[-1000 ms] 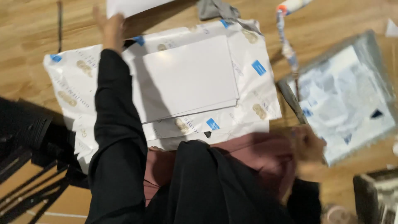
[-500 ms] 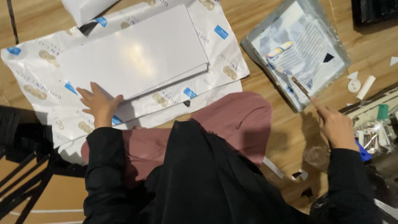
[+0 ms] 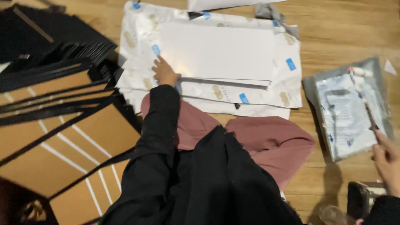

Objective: Applying glue to white sheets of paper or cardboard using a small paint roller and stacking them.

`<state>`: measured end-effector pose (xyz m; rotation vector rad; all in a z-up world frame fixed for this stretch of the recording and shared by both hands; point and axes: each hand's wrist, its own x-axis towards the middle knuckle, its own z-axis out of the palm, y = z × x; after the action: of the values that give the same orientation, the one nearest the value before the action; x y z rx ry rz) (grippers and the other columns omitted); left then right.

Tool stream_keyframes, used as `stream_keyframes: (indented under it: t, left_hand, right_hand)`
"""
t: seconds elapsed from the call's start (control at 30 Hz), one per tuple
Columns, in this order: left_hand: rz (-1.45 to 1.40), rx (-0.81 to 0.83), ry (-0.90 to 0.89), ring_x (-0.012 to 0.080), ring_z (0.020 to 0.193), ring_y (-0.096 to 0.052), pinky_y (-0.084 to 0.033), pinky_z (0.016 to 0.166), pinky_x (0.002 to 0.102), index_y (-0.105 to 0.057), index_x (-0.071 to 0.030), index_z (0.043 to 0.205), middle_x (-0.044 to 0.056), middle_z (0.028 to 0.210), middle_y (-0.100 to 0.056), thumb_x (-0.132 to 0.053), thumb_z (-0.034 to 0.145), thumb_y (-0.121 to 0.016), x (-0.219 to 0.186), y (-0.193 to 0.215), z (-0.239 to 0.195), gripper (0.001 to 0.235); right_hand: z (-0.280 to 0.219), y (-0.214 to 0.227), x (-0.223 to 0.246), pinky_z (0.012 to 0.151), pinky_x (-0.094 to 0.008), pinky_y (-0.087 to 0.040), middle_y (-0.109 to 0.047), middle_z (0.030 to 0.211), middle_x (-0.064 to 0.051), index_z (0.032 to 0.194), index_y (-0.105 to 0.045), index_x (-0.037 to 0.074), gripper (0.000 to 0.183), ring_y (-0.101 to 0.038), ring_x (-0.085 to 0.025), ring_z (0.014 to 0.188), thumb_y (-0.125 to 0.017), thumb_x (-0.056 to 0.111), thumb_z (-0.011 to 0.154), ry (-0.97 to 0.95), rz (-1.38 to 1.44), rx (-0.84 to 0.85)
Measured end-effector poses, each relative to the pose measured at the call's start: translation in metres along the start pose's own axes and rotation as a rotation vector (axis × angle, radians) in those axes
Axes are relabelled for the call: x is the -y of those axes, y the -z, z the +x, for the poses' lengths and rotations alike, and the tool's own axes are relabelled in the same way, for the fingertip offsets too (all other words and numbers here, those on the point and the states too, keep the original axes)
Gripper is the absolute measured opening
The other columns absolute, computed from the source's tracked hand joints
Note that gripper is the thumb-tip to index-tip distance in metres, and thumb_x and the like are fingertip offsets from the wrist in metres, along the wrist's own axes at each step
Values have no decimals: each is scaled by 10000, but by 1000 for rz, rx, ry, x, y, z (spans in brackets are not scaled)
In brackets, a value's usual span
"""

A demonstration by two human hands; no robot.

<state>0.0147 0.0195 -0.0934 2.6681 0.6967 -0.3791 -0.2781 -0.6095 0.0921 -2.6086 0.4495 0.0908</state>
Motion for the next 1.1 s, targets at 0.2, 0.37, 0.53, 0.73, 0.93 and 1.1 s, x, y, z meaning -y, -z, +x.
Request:
stream_keyframes:
  t: [0.2,0.37,0.53,0.73,0.93,1.1]
  left_hand:
    - [-158,80,47,352,1013,-453,-454,816,394,-271,-53,1232,144,1250,-292,-102,700,-703,10,2,12,687]
    - [-219,104,105,331,950,-531,-483,787,406,-432,-102,1115,111,1123,-409,63,722,-560,14,26,10,445]
    - [-225,129,65,294,812,-515,-445,680,357,-526,-70,985,111,986,-458,86,777,-323,24,31,15,330]
    - [-289,122,66,289,882,-551,-486,698,359,-504,-71,1144,95,1063,-452,-48,830,-535,17,39,4,317]
    - [-384,95,146,225,918,-571,-469,758,352,-506,-141,1013,46,1089,-496,-55,804,-564,2,63,-8,234]
    - [-399,168,308,194,816,-606,-475,660,336,-596,-219,853,-17,916,-637,-160,759,-578,28,41,22,113]
  right_hand:
    - [50,-20,188,742,-379,-419,-581,1025,-183,1397,-407,190,538,-565,-319,894,-420,3,893,330,-389,216]
    - [126,-121,264,560,-403,-458,-584,742,-91,1427,-266,395,875,-604,-313,635,-539,37,677,692,-856,450]
    - [166,-173,315,468,-409,-419,-447,607,-62,1416,-353,286,627,-511,-268,512,-490,57,849,1095,-724,328]
    - [182,-74,210,495,-309,-476,-496,684,5,1479,-124,446,786,-565,-171,618,-479,187,827,852,-1228,464]
    - [207,-87,261,491,-289,-483,-559,742,-10,1482,-15,412,844,-566,-157,538,-457,132,820,847,-1275,655]
    - [223,-190,326,450,-264,-444,-462,636,-13,1458,-233,255,728,-444,-147,524,-534,21,838,1295,-892,481]
